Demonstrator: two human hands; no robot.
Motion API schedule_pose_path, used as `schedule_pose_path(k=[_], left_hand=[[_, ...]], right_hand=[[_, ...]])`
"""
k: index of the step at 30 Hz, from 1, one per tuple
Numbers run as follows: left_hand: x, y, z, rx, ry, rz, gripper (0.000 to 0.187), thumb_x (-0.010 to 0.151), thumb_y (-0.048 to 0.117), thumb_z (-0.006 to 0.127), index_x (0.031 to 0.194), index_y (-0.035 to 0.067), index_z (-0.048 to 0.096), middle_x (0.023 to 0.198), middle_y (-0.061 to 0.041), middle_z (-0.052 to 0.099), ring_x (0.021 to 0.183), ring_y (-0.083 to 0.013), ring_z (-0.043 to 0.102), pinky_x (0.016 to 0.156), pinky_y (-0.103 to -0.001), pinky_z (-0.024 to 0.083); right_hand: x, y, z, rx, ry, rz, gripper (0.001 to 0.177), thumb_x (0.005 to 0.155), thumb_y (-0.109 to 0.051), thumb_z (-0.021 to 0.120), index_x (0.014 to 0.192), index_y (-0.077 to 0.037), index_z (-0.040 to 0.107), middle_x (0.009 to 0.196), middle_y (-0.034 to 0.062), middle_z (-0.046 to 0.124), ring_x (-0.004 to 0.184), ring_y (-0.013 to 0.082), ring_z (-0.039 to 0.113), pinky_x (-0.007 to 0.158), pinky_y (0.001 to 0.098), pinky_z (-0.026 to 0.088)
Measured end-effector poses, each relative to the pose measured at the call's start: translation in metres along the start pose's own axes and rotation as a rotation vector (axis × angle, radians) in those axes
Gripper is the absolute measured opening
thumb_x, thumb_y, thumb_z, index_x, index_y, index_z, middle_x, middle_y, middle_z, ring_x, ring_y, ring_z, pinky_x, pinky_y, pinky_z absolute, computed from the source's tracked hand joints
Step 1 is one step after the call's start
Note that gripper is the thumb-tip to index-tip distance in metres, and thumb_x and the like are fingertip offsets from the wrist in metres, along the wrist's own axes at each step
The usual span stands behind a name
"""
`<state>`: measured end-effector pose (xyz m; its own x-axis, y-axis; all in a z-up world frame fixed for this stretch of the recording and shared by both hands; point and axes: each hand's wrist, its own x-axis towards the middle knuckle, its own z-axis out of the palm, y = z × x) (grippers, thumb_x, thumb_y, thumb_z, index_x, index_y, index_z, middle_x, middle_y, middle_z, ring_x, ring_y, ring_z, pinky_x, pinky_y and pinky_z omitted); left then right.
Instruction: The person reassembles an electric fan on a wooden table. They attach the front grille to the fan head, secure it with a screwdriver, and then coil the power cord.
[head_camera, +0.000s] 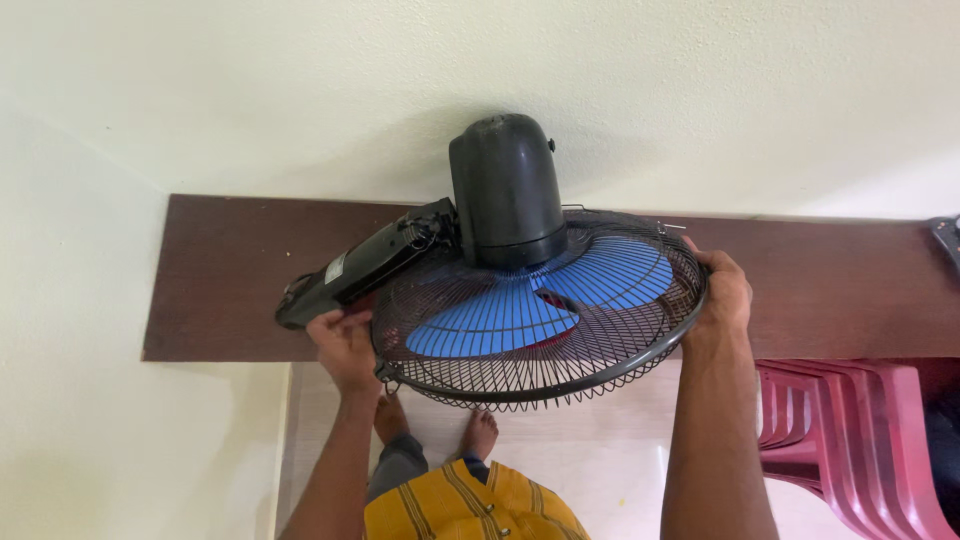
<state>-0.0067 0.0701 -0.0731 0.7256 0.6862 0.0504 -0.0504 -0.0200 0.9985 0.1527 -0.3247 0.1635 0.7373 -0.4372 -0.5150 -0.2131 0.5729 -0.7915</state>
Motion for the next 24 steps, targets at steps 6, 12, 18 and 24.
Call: schedule_pose_path(k=[6, 12, 18, 24], left_hand=[[0.01, 0.071, 0.003, 1.054, -0.05, 0.454, 0.064, 0.1, -0.004, 0.057, 0.154, 0.021, 0.033, 0.159, -0.016, 0.03, 0.148, -0.0396, 0.036, 0.116, -0.064, 0.036], [0.039, 0.107, 0.01, 0.909, -0.418, 0.441, 0.092, 0.069, 0.015, 0.078, 0.148, 0.014, 0.03, 0.155, -0.025, 0.025, 0.145, -0.0478, 0.021, 0.112, -0.076, 0.013], [0.039, 0.112, 0.006, 0.869, -0.392, 0.59, 0.059, 0.078, 0.014, 0.077, 0.128, 0.018, 0.048, 0.162, -0.025, 0.031, 0.154, -0.0482, 0.026, 0.119, -0.073, 0.019], [0.041, 0.128, 0.012, 0.931, -0.449, 0.508, 0.046, 0.073, 0.005, 0.075, 0.116, 0.014, 0.061, 0.157, -0.025, 0.034, 0.148, -0.0495, 0.03, 0.117, -0.07, 0.023]], right_hand=[[-0.007, -0.001, 0.006, 0.029, -0.074, 0.001, 0.037, 0.098, 0.001, 0.041, 0.122, 0.023, 0.059, 0.11, 0.0295, 0.071, 0.084, 0.027, 0.078, 0.075, 0.0311, 0.065], [0.002, 0.009, -0.012, -0.109, -0.089, -0.066, 0.04, 0.095, -0.003, 0.041, 0.119, 0.016, 0.066, 0.104, 0.0236, 0.074, 0.083, 0.0245, 0.077, 0.076, 0.0304, 0.069], [0.059, 0.041, -0.054, 0.257, -0.646, -0.149, 0.009, 0.109, -0.003, 0.057, 0.103, 0.003, 0.062, 0.114, 0.0202, 0.068, 0.101, 0.0299, 0.07, 0.091, 0.0408, 0.061], [0.06, 0.034, -0.054, 0.117, -0.55, -0.183, 0.014, 0.093, -0.007, 0.049, 0.084, -0.002, 0.059, 0.12, 0.0229, 0.069, 0.104, 0.0297, 0.073, 0.091, 0.0386, 0.063]])
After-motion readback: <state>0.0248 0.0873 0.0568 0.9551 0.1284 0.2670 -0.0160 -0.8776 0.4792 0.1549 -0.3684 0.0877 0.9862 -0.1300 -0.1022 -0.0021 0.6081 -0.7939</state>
